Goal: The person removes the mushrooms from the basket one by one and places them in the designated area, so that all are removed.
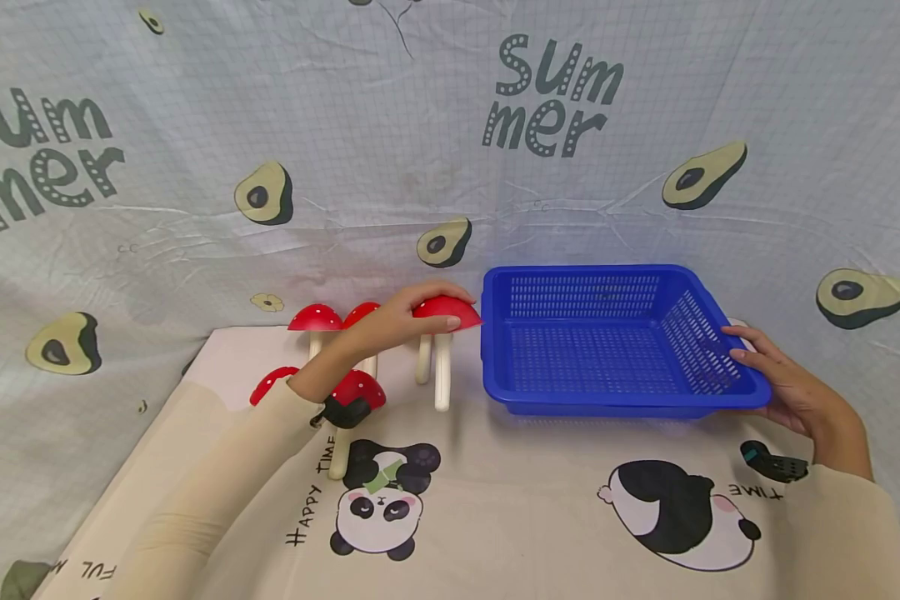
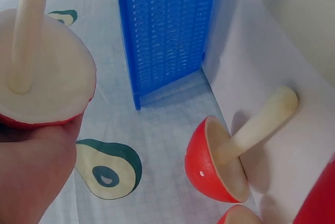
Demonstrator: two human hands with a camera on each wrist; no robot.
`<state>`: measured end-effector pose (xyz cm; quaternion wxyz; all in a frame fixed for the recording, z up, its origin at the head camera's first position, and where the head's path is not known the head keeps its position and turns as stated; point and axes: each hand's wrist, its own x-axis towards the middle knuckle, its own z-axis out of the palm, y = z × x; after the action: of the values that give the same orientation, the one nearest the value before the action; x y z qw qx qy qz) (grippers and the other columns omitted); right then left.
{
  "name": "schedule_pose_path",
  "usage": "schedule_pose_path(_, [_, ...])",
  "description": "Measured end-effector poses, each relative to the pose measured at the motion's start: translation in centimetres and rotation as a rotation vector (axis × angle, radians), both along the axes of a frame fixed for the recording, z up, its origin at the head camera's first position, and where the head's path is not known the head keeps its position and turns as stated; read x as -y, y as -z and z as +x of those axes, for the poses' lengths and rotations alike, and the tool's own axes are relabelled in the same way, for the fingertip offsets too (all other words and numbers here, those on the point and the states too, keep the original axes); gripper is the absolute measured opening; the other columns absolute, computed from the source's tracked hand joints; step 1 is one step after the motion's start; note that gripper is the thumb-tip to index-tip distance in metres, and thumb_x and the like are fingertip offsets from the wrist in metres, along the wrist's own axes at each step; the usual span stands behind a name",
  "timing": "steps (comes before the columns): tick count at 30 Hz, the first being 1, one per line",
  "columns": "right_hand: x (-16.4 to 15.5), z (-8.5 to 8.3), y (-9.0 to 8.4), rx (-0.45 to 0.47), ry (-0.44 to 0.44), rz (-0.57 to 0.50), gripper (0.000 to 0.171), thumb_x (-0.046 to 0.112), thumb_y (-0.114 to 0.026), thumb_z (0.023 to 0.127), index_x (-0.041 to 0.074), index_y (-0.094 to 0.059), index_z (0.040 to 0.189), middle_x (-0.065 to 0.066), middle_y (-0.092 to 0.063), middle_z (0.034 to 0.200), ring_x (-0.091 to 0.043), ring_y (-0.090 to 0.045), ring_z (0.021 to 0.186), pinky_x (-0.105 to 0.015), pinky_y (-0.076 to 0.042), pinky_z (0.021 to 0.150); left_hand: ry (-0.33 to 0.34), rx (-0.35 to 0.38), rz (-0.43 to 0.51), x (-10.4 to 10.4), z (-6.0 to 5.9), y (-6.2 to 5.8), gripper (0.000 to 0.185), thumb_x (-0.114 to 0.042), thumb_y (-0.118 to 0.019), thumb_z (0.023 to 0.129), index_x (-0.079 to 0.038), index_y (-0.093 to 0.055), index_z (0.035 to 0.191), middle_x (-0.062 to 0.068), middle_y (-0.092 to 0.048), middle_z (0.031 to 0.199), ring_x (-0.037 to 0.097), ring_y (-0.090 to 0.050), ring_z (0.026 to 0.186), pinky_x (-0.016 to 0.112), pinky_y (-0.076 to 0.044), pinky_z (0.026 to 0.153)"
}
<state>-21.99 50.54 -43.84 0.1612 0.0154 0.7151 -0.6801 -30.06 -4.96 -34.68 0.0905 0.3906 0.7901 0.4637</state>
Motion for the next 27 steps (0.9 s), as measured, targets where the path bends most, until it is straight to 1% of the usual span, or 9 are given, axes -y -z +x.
schedule_pose_path(6, [0.0,0.0,0.1,0.000,-0.002,-0.005,0.042,0.031,-0.033,0.111,0.056,-0.029,0.144,0.015,-0.037,0.122,-0.009,-0.066,0.094,-0.049,-0.062,0.076,0.011,0.006,0.017,0.6,0.0,0.4,0.039,-0.029,-0.066,0.097,-0.019,-0.065,0.135,-0.007,-0.063,0.133,0.014,-0.055,0.121,0.038,-0.049,0.101])
schedule_pose_path(12, [0.0,-0.1,0.1,0.004,-0.002,0.013,0.041,0.032,-0.033,0.111,0.058,-0.028,0.143,0.014,-0.035,0.124,-0.009,-0.067,0.094,-0.049,-0.062,0.076,0.005,0.023,-0.001,1.2,0.0,0.9,0.038,-0.029,-0.066,0.097,-0.023,-0.064,0.134,-0.010,-0.061,0.134,0.013,-0.055,0.122,0.038,-0.049,0.102])
schedule_pose_path(17, [0.0,-0.1,0.1,0.012,0.006,0.009,0.042,0.033,-0.034,0.111,0.059,-0.027,0.143,0.011,-0.032,0.125,-0.011,-0.066,0.093,-0.050,-0.062,0.076,-0.001,0.035,-0.016,1.6,0.1,1.1,0.038,-0.029,-0.065,0.098,-0.023,-0.064,0.135,-0.006,-0.061,0.135,0.016,-0.055,0.120,0.038,-0.050,0.100])
schedule_pose_path(22, [-0.1,-0.1,0.1,0.002,0.008,0.035,0.042,0.033,-0.035,0.111,0.060,-0.026,0.143,0.013,-0.031,0.126,-0.008,-0.066,0.092,-0.049,-0.062,0.075,0.004,0.028,-0.020,1.9,0.1,1.4,0.039,-0.028,-0.066,0.097,-0.019,-0.064,0.135,-0.004,-0.061,0.134,0.017,-0.055,0.120,0.039,-0.050,0.099])
schedule_pose_path(27, [0.0,-0.1,0.1,0.006,0.008,0.020,0.043,0.033,-0.035,0.111,0.059,-0.027,0.144,0.012,-0.030,0.126,-0.008,-0.066,0.093,-0.050,-0.062,0.075,-0.005,0.013,-0.028,2.3,0.2,1.9,0.035,-0.029,-0.066,0.097,-0.023,-0.066,0.132,-0.005,-0.062,0.133,0.013,-0.053,0.123,0.038,-0.049,0.101])
